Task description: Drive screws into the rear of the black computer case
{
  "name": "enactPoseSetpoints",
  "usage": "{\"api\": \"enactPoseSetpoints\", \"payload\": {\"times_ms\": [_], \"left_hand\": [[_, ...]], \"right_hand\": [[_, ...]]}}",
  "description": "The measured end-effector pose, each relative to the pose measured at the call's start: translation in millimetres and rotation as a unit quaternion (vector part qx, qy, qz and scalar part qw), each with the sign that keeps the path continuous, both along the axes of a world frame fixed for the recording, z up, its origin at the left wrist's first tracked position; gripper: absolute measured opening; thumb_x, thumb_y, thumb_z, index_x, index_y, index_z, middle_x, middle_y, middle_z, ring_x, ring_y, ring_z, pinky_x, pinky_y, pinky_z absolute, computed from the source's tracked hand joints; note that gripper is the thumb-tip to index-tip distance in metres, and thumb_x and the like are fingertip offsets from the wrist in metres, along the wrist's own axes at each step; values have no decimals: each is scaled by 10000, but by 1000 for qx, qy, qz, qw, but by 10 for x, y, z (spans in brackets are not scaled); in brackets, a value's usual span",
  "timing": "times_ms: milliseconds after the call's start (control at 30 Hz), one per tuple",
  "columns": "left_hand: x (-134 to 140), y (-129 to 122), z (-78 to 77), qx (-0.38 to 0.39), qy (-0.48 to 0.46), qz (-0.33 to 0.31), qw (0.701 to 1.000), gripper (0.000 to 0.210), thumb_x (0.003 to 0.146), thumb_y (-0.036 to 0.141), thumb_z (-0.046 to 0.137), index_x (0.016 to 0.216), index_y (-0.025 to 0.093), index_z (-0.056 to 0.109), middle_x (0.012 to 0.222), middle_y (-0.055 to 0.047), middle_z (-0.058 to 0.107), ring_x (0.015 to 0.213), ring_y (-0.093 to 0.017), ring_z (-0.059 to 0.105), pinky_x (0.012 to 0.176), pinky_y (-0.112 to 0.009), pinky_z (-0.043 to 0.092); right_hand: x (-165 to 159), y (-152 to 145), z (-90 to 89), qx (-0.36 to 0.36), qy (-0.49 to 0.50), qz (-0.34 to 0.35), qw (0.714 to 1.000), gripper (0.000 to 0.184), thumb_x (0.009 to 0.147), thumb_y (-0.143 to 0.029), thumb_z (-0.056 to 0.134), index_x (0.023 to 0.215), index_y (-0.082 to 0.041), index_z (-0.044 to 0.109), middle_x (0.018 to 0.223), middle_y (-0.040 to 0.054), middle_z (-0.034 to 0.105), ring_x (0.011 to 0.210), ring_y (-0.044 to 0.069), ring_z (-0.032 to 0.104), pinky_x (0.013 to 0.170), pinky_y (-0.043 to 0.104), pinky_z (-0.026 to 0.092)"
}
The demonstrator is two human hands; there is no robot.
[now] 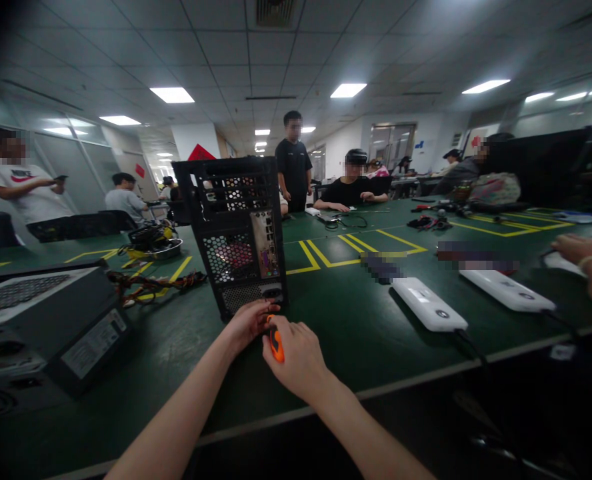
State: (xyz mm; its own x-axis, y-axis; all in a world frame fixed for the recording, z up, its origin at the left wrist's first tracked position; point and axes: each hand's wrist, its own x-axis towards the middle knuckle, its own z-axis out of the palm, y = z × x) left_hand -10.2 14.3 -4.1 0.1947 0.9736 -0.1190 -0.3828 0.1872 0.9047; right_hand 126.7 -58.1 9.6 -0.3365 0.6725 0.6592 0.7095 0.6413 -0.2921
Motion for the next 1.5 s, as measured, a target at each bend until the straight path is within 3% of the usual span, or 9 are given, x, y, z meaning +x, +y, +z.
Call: {"api": "enactPoseSetpoints", "payload": {"times_ms": [267, 500, 800, 1067, 1300, 1500], "left_hand": [[9, -6, 16, -4, 9, 6, 1000, 263, 652, 233, 594, 882, 118, 537, 867, -109, 611, 590, -94, 565, 474, -176, 421], [-1, 20, -16, 1, 7, 4, 1000, 253, 659, 239, 588, 880, 123, 544, 853, -100, 613, 625, -103, 573, 511, -185, 438], [2, -13, 28, -6, 11, -2, 1000, 240, 664, 231, 582, 875, 122, 543, 874, -101, 611, 577, -84, 561, 465, -171, 422], [-6, -3, 8, 2, 13, 3, 1000, 265, 655, 242, 591, 886, 121, 546, 873, -106, 612, 615, -99, 573, 501, -180, 437], [7, 5, 8, 0, 10, 1, 1000, 257, 657, 224, 587, 885, 117, 536, 870, -110, 608, 586, -86, 560, 475, -165, 417], [6, 4, 10, -3, 8, 3, 1000, 240, 662, 218, 583, 876, 118, 534, 859, -107, 611, 614, -101, 573, 499, -181, 432]], "right_hand": [[8, 3, 9, 44, -47, 6, 998, 112, 731, -195, 455, 799, -196, 543, 745, 30, 486, 711, 146, 446, 670, 286, 326], [-6, 10, -18, 34, -17, -10, 999, 200, 789, -244, 410, 956, -180, 501, 769, 37, 545, 716, 145, 488, 675, 273, 342], [9, 12, -8, 53, -43, -11, 998, 132, 735, -197, 457, 837, -193, 540, 750, 29, 515, 717, 142, 474, 681, 279, 338], [-11, 3, -6, 25, -25, -2, 999, 179, 783, -242, 419, 939, -176, 475, 779, 30, 553, 690, 133, 498, 660, 264, 351], [18, 7, -3, 36, -77, 7, 996, 147, 675, -139, 488, 801, -195, 541, 760, 31, 473, 720, 150, 428, 662, 282, 323], [0, -5, 7, 25, -47, -7, 999, 136, 769, -238, 429, 850, -202, 532, 756, 31, 488, 713, 144, 451, 676, 287, 335]]}}
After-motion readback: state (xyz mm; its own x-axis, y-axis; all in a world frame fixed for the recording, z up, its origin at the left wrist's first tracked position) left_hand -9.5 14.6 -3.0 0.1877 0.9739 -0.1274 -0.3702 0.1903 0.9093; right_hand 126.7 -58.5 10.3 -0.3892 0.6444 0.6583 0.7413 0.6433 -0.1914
